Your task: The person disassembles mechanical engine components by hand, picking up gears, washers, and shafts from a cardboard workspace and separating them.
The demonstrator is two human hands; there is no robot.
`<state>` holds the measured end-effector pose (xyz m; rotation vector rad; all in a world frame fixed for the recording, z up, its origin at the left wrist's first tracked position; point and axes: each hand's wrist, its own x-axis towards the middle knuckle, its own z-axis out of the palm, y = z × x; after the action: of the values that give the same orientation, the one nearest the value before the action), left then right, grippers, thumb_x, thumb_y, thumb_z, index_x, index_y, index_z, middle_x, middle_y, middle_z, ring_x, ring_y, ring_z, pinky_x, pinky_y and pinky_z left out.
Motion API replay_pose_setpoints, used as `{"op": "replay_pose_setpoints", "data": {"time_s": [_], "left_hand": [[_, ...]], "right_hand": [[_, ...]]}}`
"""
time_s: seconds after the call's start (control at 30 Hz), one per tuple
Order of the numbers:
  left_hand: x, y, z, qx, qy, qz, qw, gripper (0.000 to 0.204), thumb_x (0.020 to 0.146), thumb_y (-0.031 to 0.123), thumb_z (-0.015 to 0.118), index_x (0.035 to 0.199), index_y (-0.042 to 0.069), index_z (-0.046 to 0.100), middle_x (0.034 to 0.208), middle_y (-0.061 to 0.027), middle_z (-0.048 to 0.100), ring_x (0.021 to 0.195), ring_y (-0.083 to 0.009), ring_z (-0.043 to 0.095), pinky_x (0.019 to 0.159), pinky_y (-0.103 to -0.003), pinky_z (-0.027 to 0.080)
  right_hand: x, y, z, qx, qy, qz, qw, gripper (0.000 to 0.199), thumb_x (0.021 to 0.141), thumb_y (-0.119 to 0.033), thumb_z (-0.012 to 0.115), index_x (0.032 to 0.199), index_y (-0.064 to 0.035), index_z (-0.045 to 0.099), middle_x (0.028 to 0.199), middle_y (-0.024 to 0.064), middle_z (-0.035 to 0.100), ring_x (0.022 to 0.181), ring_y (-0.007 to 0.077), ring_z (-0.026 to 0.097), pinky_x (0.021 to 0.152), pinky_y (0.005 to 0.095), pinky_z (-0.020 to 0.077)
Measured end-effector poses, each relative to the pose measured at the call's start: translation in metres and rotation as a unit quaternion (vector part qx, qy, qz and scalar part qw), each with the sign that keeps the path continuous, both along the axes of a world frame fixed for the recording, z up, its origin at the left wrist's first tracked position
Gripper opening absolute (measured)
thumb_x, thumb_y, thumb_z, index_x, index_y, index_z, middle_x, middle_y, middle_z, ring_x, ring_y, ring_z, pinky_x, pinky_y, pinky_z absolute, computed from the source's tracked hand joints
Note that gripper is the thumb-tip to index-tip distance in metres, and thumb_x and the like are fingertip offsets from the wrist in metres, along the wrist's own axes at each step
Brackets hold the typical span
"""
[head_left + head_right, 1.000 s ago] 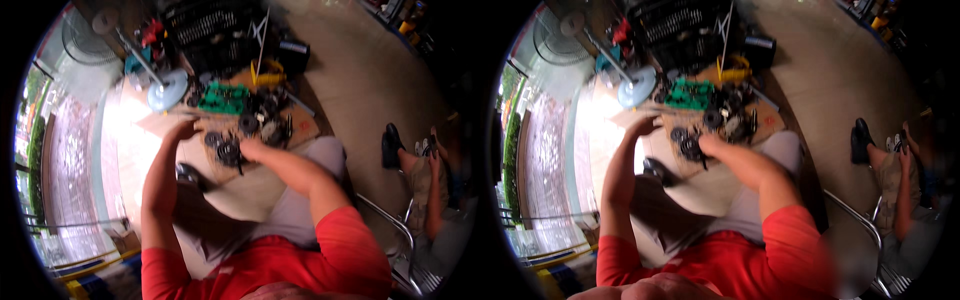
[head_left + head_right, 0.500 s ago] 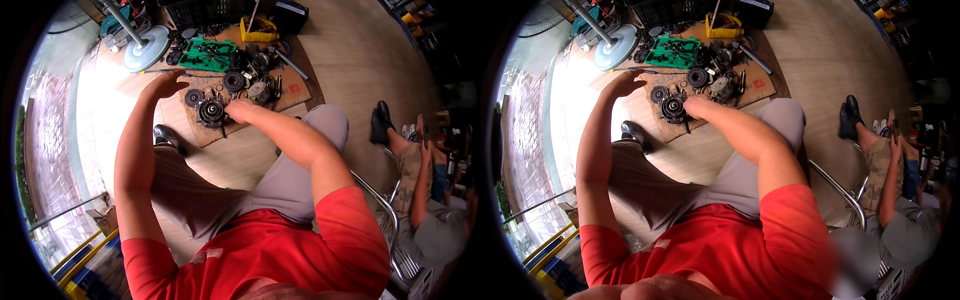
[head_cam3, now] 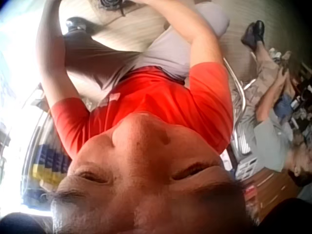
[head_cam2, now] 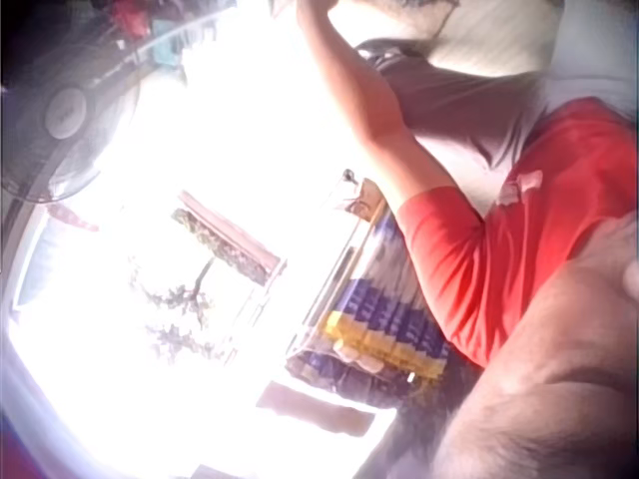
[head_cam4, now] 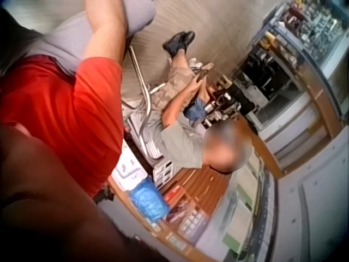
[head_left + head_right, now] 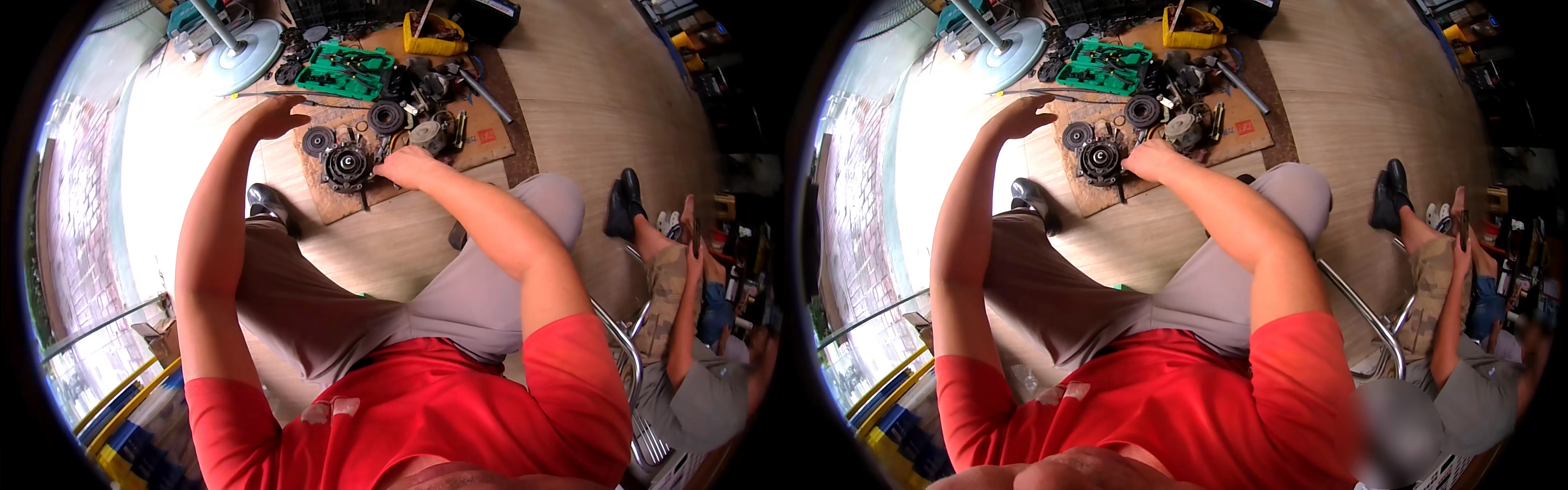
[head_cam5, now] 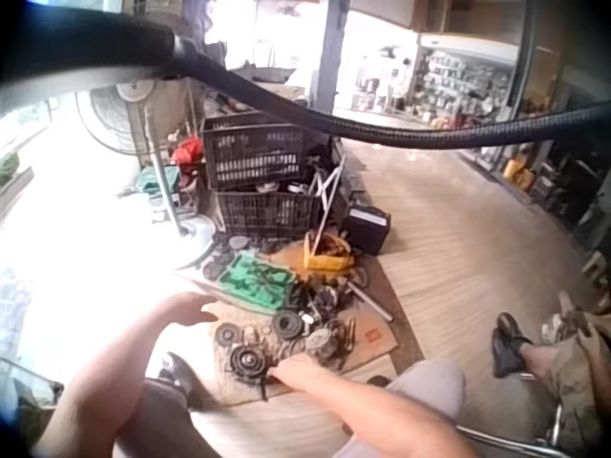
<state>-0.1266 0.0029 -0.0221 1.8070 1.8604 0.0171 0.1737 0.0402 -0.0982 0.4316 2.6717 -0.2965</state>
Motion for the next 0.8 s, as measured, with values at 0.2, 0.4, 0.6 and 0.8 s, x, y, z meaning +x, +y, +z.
{"op": "replay_pose_setpoints", "data": {"time_s": [0.2, 0.4, 0.6, 0.8], "left_hand": [[-0.001, -0.001, -0.002, 0.002, 0.004, -0.005, 1.0, 0.061, 0.086, 0.037, 0.062, 0.134, 0.004, 0.046, 0.125, -0.0237, 0.055, 0.117, -0.0354, 0.053, 0.098, -0.04, 0.042], [-0.003, -0.003, -0.004, -0.008, 0.007, -0.005, 1.0, 0.06, 0.088, 0.035, 0.062, 0.136, 0.005, 0.045, 0.129, -0.024, 0.052, 0.119, -0.0354, 0.052, 0.1, -0.04, 0.041], [-0.002, -0.003, -0.003, -0.02, 0.015, 0.004, 1.0, 0.06, 0.088, 0.035, 0.062, 0.136, 0.005, 0.044, 0.131, -0.0243, 0.051, 0.12, -0.0365, 0.051, 0.101, -0.04, 0.04], [0.001, -0.001, 0.0, -0.007, 0.019, -0.018, 1.0, 0.059, 0.088, 0.035, 0.062, 0.135, 0.004, 0.046, 0.129, -0.023, 0.053, 0.119, -0.0363, 0.052, 0.1, -0.039, 0.041]], "right_hand": [[-0.006, -0.002, 0.01, 0.016, -0.041, 0.02, 0.999, 0.024, 0.089, -0.019, 0.048, 0.101, -0.0162, 0.069, 0.104, 0.0093, 0.067, 0.1, 0.0283, 0.064, 0.08, 0.0422, 0.052], [-0.008, -0.002, 0.005, 0.021, -0.012, 0.034, 0.999, 0.022, 0.087, -0.02, 0.052, 0.103, -0.0168, 0.067, 0.096, 0.009, 0.068, 0.095, 0.028, 0.065, 0.076, 0.0426, 0.0525], [-0.015, -0.004, 0.009, 0.008, -0.039, 0.02, 0.999, 0.027, 0.08, -0.033, 0.065, 0.094, -0.0103, 0.072, 0.098, 0.0081, 0.07, 0.097, 0.0253, 0.066, 0.08, 0.0393, 0.0525], [-0.015, -0.002, 0.005, -0.029, -0.008, -0.018, 0.999, 0.039, 0.081, -0.043, 0.064, 0.09, -0.0058, 0.069, 0.093, 0.0129, 0.069, 0.093, 0.0294, 0.065, 0.078, 0.0413, 0.0521]]}}
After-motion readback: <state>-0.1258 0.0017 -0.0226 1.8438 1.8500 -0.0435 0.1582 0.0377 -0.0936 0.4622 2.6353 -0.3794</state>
